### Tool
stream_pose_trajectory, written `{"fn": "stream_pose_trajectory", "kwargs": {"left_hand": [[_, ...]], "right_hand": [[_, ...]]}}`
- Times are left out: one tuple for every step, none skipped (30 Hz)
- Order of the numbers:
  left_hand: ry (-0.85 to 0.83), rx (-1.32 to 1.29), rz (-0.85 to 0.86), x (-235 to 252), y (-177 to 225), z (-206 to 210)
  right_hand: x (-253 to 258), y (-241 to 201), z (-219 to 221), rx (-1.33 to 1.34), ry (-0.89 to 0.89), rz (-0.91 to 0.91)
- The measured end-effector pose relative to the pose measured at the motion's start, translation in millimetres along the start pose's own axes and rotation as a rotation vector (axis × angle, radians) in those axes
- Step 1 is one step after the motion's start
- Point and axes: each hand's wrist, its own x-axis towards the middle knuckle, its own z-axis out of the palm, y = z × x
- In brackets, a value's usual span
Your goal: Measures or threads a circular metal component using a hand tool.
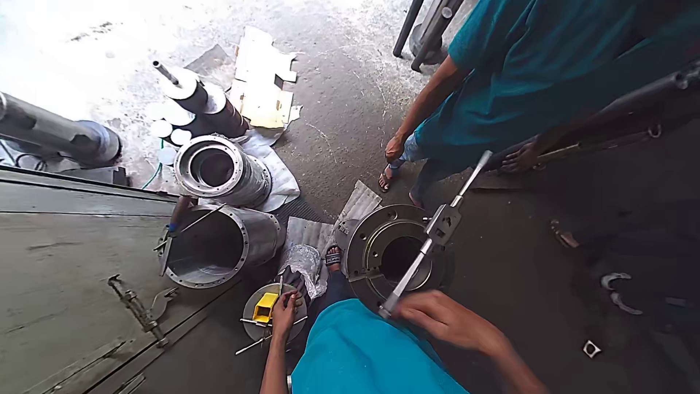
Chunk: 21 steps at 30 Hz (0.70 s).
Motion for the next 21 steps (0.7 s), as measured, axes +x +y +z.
{"fn": "stream_pose_trajectory", "kwargs": {"left_hand": [[-0.011, 0.000, -0.004, 2, 4, 1], [-0.026, 0.009, -0.013, 4, 7, 1], [-0.041, 0.021, -0.017, 8, 11, 0], [-0.058, 0.032, -0.016, 11, 15, -3], [-0.067, 0.040, -0.010, 13, 16, -6], [-0.066, 0.039, -0.003, 14, 16, -10], [-0.052, 0.027, 0.005, 14, 15, -13], [-0.023, 0.007, 0.015, 14, 13, -15], [0.013, -0.019, 0.022, 11, 9, -18], [0.050, -0.044, 0.034, 7, 4, -20], [0.079, -0.065, 0.050, 4, -3, -23], [0.099, -0.078, 0.072, 1, -11, -26], [0.108, -0.083, 0.099, 0, -17, -28], [0.095, -0.094, 0.120, -3, -17, -29], [0.071, -0.116, 0.140, -11, -16, -32], [0.048, -0.138, 0.160, -22, -12, -34], [0.040, -0.170, 0.188, -25, -2, -33], [0.037, -0.194, 0.210, -29, 9, -30], [0.031, -0.194, 0.226, -33, 17, -27], [0.023, -0.179, 0.246, -35, 24, -24], [0.012, -0.151, 0.261, -34, 31, -23]], "right_hand": [[37, -14, 2, -0.100, 0.039, -0.136], [74, -26, -3, -0.267, 0.094, -0.220], [109, -34, -15, -0.444, 0.147, -0.266], [140, -36, -35, -0.594, 0.187, -0.287], [160, -30, -60, -0.710, 0.231, -0.268], [166, -21, -89, -0.795, 0.252, -0.182], [161, -14, -121, -0.848, 0.250, -0.056], [146, -7, -149, -0.894, 0.268, 0.051], [124, 1, -170, -0.941, 0.299, 0.129], [97, 11, -185, -0.941, 0.316, 0.188], [69, 22, -192, -0.938, 0.331, 0.239], [42, 30, -189, -0.934, 0.344, 0.317], [19, 34, -180, -0.933, 0.355, 0.424], [0, 37, -168, -0.929, 0.351, 0.532], [-12, 34, -151, -0.890, 0.296, 0.678], [-20, 26, -133, -0.827, 0.208, 0.801], [-18, 14, -119, -0.766, 0.109, 0.885], [-12, 2, -106, -0.720, 0.007, 0.938], [-6, -11, -94, -0.704, -0.076, 0.953], [3, -24, -84, -0.717, -0.138, 0.950], [13, -37, -77, -0.733, -0.183, 0.922]]}}
